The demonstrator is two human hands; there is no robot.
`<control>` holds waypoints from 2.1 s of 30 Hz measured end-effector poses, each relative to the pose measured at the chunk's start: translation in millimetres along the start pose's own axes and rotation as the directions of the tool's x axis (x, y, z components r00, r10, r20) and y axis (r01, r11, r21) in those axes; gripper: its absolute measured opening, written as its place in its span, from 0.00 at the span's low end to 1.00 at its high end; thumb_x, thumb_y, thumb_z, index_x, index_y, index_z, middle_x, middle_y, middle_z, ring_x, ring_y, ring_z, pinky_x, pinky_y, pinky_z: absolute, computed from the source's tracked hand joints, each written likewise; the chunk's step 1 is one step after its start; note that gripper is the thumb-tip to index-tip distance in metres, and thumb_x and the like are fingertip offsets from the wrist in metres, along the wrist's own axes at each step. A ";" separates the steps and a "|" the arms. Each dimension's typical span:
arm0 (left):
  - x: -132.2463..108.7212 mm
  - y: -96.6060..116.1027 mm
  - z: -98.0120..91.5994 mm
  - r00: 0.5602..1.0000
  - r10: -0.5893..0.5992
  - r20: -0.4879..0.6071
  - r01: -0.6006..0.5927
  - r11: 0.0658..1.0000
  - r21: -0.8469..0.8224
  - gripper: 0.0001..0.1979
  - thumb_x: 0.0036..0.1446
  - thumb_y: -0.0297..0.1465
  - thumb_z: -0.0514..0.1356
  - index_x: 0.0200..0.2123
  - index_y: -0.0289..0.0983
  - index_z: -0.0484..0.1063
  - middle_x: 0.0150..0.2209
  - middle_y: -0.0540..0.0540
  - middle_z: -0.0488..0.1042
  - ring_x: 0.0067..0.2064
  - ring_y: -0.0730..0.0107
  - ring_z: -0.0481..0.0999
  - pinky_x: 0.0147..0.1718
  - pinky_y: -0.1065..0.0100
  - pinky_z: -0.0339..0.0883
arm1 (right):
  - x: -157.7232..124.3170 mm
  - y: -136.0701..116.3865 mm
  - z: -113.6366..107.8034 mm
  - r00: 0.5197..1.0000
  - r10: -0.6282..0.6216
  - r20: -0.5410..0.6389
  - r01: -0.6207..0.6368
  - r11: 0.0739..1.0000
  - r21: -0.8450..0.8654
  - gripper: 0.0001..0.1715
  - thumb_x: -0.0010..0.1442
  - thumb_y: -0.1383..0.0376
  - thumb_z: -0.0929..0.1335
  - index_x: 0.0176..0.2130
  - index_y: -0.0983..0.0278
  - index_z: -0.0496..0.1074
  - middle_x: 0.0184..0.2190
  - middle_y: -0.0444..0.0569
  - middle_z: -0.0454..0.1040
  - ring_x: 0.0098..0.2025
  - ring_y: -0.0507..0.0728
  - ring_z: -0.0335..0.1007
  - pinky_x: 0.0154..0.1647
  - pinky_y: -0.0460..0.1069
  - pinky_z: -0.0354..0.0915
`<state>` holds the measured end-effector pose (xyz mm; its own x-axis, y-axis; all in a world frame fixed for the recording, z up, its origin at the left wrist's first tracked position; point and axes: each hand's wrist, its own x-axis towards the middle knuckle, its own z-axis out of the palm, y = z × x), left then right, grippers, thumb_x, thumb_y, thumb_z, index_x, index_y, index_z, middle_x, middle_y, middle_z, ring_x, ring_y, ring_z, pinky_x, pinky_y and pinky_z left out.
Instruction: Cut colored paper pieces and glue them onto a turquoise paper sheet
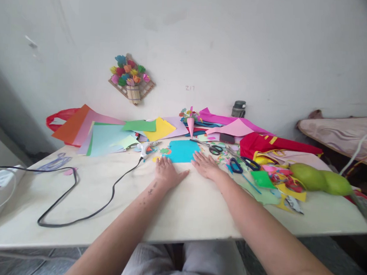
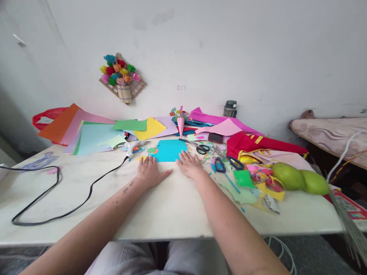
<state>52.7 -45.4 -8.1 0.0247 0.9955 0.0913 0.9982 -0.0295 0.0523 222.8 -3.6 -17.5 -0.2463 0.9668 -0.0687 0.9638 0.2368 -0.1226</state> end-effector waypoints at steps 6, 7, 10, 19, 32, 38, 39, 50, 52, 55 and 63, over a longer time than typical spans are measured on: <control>2.3 -1.8 -5.3 0.973 0.104 -0.204 -0.113 0.993 -0.029 0.45 0.47 0.53 0.51 0.58 0.24 0.53 0.61 0.29 0.48 0.63 0.43 0.38 0.59 0.49 0.28 | -3.8 -3.8 2.6 0.998 -0.007 -0.058 0.005 0.999 -0.039 0.34 0.63 0.53 0.45 0.63 0.62 0.42 0.65 0.45 0.37 0.65 0.55 0.29 0.61 0.61 0.31; 6.1 -2.2 -7.4 0.954 0.183 -0.239 -0.192 0.981 -0.013 0.38 0.51 0.48 0.52 0.57 0.27 0.55 0.62 0.32 0.49 0.64 0.47 0.40 0.60 0.51 0.31 | -4.0 -3.9 3.1 0.998 -0.010 -0.066 0.007 0.999 -0.046 0.33 0.63 0.53 0.46 0.63 0.62 0.43 0.65 0.46 0.38 0.65 0.55 0.30 0.61 0.61 0.31; 22.2 -3.4 -12.2 0.915 0.373 -0.152 -0.387 0.919 -0.074 0.19 0.56 0.34 0.50 0.48 0.37 0.69 0.54 0.41 0.66 0.59 0.58 0.57 0.57 0.60 0.49 | -3.6 -2.5 4.5 0.991 -0.041 -0.124 0.033 0.997 -0.065 0.33 0.63 0.53 0.48 0.63 0.62 0.47 0.64 0.48 0.42 0.65 0.58 0.34 0.61 0.62 0.33; 53.0 -16.1 9.8 0.941 0.291 -0.172 -0.334 0.723 -0.604 0.12 0.47 0.25 0.56 0.35 0.37 0.76 0.45 0.48 0.74 0.45 0.69 0.73 0.47 0.70 0.64 | 0.8 4.8 -5.3 0.877 -0.281 -0.389 0.226 0.957 -0.182 0.14 0.59 0.61 0.63 0.41 0.59 0.75 0.43 0.50 0.72 0.47 0.58 0.59 0.49 0.53 0.50; 51.1 -16.0 7.9 0.903 0.343 -0.258 -0.429 0.746 -0.510 0.08 0.47 0.27 0.60 0.33 0.39 0.76 0.41 0.49 0.76 0.46 0.69 0.72 0.51 0.67 0.58 | -3.7 -13.6 -20.8 0.818 -0.524 -0.239 0.357 0.787 -0.503 0.16 0.58 0.72 0.59 0.32 0.68 0.75 0.32 0.55 0.71 0.39 0.59 0.59 0.45 0.54 0.50; 55.9 -18.4 13.4 0.876 0.372 -0.308 -0.478 0.757 -0.445 0.07 0.49 0.29 0.60 0.33 0.39 0.76 0.40 0.49 0.77 0.45 0.69 0.71 0.49 0.68 0.59 | 1.1 -12.9 -25.1 0.819 -0.542 -0.189 0.394 0.770 -0.502 0.16 0.58 0.73 0.59 0.32 0.67 0.75 0.31 0.56 0.72 0.39 0.59 0.61 0.44 0.54 0.50; 56.4 -18.5 13.8 0.872 0.374 -0.314 -0.483 0.759 -0.437 0.07 0.49 0.29 0.60 0.33 0.40 0.76 0.39 0.50 0.77 0.44 0.69 0.71 0.49 0.68 0.60 | 2.5 -12.3 -25.6 0.823 -0.540 -0.177 0.395 0.768 -0.504 0.16 0.58 0.73 0.59 0.32 0.67 0.75 0.31 0.56 0.72 0.38 0.59 0.61 0.44 0.54 0.50; 60.4 -20.3 17.1 0.838 0.425 -0.341 -0.536 0.757 -0.374 0.08 0.51 0.31 0.58 0.34 0.41 0.76 0.37 0.49 0.77 0.44 0.68 0.70 0.47 0.69 0.61 | 0.4 -19.1 -28.5 0.813 -0.553 -0.183 0.404 0.762 -0.506 0.16 0.58 0.73 0.59 0.31 0.69 0.75 0.30 0.56 0.72 0.38 0.59 0.62 0.44 0.54 0.51; 61.1 -21.4 17.7 0.824 0.444 -0.352 -0.556 0.753 -0.352 0.09 0.51 0.31 0.58 0.35 0.41 0.76 0.37 0.49 0.76 0.44 0.68 0.69 0.47 0.69 0.61 | 2.8 -16.2 -26.1 0.803 -0.561 -0.199 0.406 0.761 -0.506 0.17 0.59 0.73 0.58 0.32 0.68 0.75 0.30 0.56 0.72 0.38 0.58 0.61 0.44 0.54 0.51; 60.8 -21.5 16.9 0.813 0.462 -0.353 -0.569 0.757 -0.321 0.09 0.52 0.31 0.57 0.35 0.40 0.76 0.36 0.48 0.76 0.43 0.68 0.69 0.46 0.69 0.62 | 8.1 -11.2 -21.7 0.797 -0.561 -0.224 0.400 0.768 -0.500 0.17 0.60 0.73 0.58 0.33 0.68 0.74 0.31 0.55 0.72 0.38 0.58 0.61 0.43 0.53 0.52; 59.0 -14.6 13.1 0.840 0.439 -0.320 -0.523 0.813 -0.256 0.10 0.53 0.30 0.55 0.34 0.42 0.76 0.37 0.48 0.75 0.43 0.68 0.69 0.44 0.69 0.63 | 15.9 -4.9 -13.4 0.811 -0.505 -0.295 0.356 0.827 -0.435 0.16 0.59 0.72 0.58 0.36 0.68 0.74 0.34 0.56 0.72 0.40 0.58 0.62 0.45 0.53 0.51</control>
<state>40.3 15.0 -16.5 0.4413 0.7941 0.4180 0.7850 -0.5673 0.2490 215.5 11.9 -4.7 -0.6563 0.6933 0.2978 0.7536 0.5823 0.3050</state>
